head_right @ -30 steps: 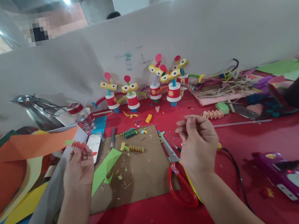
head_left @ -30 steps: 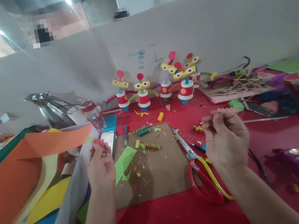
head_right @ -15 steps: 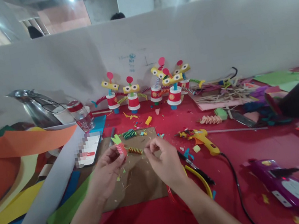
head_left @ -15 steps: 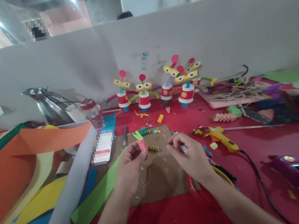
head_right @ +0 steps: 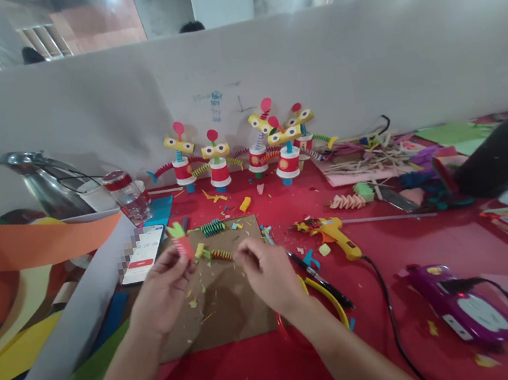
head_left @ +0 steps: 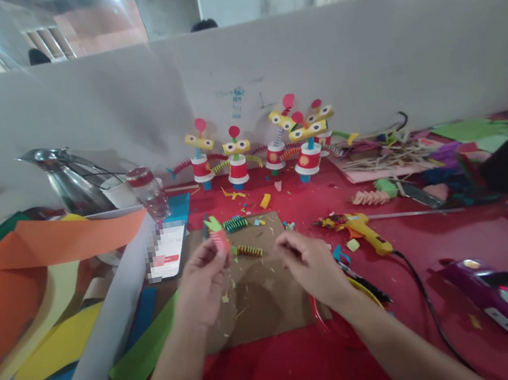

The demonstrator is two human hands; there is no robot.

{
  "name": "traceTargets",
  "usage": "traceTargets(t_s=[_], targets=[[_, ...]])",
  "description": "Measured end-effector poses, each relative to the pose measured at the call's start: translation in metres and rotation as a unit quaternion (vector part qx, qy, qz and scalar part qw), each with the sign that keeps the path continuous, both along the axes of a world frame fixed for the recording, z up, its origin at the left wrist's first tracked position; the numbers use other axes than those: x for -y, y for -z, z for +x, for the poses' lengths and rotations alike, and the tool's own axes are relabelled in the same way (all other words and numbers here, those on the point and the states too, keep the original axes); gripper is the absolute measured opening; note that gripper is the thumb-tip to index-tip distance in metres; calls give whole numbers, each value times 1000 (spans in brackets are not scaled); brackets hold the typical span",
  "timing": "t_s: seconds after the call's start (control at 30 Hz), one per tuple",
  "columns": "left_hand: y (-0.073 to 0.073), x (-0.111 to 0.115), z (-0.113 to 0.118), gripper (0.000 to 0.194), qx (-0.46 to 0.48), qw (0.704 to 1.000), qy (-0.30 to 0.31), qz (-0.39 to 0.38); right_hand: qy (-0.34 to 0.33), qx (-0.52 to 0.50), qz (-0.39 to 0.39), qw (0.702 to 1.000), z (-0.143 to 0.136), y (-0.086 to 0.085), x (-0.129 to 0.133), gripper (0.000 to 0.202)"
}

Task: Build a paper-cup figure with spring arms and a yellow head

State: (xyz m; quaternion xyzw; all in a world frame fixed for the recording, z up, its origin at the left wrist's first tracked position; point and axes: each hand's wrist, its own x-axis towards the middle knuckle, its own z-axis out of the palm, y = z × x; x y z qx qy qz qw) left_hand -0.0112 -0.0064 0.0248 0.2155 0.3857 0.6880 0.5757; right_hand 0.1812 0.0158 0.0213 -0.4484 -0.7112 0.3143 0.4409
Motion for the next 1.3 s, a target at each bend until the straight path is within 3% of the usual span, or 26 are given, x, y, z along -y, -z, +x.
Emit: traceTargets(t_s=[0.1, 0.17, 0.23, 0.3, 0.37, 0.43, 0.53, 0.6, 0.73, 0.8, 1.0, 1.07, 1.17, 1.3], targets=[[-5, -6, -28, 17, 34, 987, -147, 47, 90, -156, -11, 984, 9, -5, -6, 33], [-9, -8, -44, 21, 28, 964, -256, 70, 139, -286, -23, 948, 15, -7, -11, 42], [-11, -8, -50, 23, 3, 947, -314, 72, 176, -351, -19, 919, 19, -8, -17, 45], [-11, -7, -46, 22, -34, 953, -296, 64, 192, -311, 2, 931, 22, -6, -22, 36], [-7, -4, -31, 19, -87, 970, -222, 56, 175, -222, 11, 959, 21, -3, -23, 18], [-4, 0, -14, 22, -161, 977, -137, 40, 134, -162, -16, 978, 19, 1, -20, 14], [-1, 5, 5, 29, -257, 963, -76, 43, 90, -158, -41, 983, 13, 2, -12, 24], [-1, 9, 11, 34, -313, 945, -68, 69, 76, -135, 17, 988, 9, 2, -7, 15], [0, 13, 15, 40, -381, 918, -61, 93, 25, -18, 110, 993, 3, 0, -3, 68], [2, 14, 16, 42, -400, 911, -49, 89, 5, 24, 110, 994, 2, -1, -2, 73], [8, 18, 24, 40, -360, 928, 29, 93, -60, 92, 88, 990, 1, -5, -3, 32], [10, 19, 27, 34, -373, 921, 47, 106, -88, 106, 57, 989, 2, -5, -4, 17], [11, 18, 26, 35, -466, 874, 36, 134, -86, 110, 25, 990, 2, -3, -6, 8], [12, 12, 17, 52, -660, 741, -33, 117, -60, 80, 14, 995, 2, -1, -6, 13]])
